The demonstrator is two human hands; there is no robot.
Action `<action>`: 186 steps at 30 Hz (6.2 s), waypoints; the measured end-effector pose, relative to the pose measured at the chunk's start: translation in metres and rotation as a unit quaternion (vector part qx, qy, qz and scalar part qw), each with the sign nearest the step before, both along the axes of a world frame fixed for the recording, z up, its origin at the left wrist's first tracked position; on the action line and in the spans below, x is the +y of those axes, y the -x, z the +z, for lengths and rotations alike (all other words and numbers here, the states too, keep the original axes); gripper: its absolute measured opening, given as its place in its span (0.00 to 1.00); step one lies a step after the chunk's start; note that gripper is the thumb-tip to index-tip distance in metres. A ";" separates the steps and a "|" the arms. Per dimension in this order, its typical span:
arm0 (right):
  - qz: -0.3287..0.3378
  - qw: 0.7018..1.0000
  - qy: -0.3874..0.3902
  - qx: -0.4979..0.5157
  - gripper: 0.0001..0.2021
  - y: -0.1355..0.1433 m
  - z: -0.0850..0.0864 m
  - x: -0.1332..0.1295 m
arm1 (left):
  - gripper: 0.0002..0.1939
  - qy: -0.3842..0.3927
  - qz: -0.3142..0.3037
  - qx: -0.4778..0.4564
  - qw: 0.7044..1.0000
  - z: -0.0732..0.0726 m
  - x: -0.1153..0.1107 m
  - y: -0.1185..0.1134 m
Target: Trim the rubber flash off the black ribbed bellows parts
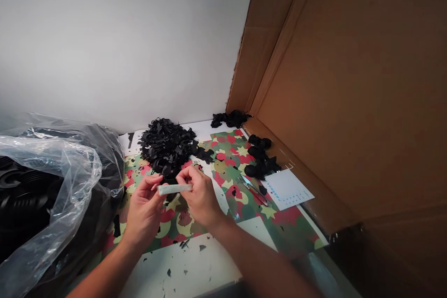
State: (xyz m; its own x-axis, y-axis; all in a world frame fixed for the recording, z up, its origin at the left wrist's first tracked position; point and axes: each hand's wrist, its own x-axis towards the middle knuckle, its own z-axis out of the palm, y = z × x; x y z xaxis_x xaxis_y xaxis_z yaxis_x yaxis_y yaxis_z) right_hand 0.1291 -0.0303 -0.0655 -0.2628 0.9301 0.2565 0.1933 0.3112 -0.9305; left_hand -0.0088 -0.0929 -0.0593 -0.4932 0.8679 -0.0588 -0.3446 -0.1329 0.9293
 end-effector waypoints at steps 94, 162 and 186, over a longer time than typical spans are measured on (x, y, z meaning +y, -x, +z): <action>-0.077 0.991 -0.070 -0.085 0.08 -0.027 -0.009 0.038 | 0.05 -0.119 -0.010 0.323 0.939 0.018 -0.014 0.006; 0.202 0.901 0.311 0.226 0.23 -0.006 0.024 -0.008 | 0.22 -0.010 -0.111 -0.070 0.991 0.011 0.003 0.008; 0.028 0.976 0.097 0.194 0.11 -0.010 -0.002 0.007 | 0.22 0.000 -0.146 -0.196 0.970 0.023 -0.005 0.020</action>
State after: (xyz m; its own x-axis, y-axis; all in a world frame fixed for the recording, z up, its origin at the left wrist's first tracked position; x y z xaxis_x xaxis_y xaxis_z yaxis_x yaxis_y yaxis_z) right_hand 0.1392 -0.0237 -0.0676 -0.2336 0.9579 0.1668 -0.1969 0.1214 -0.9729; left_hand -0.0287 -0.0983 -0.0360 -0.1656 0.9672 -0.1924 -0.6944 0.0242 0.7191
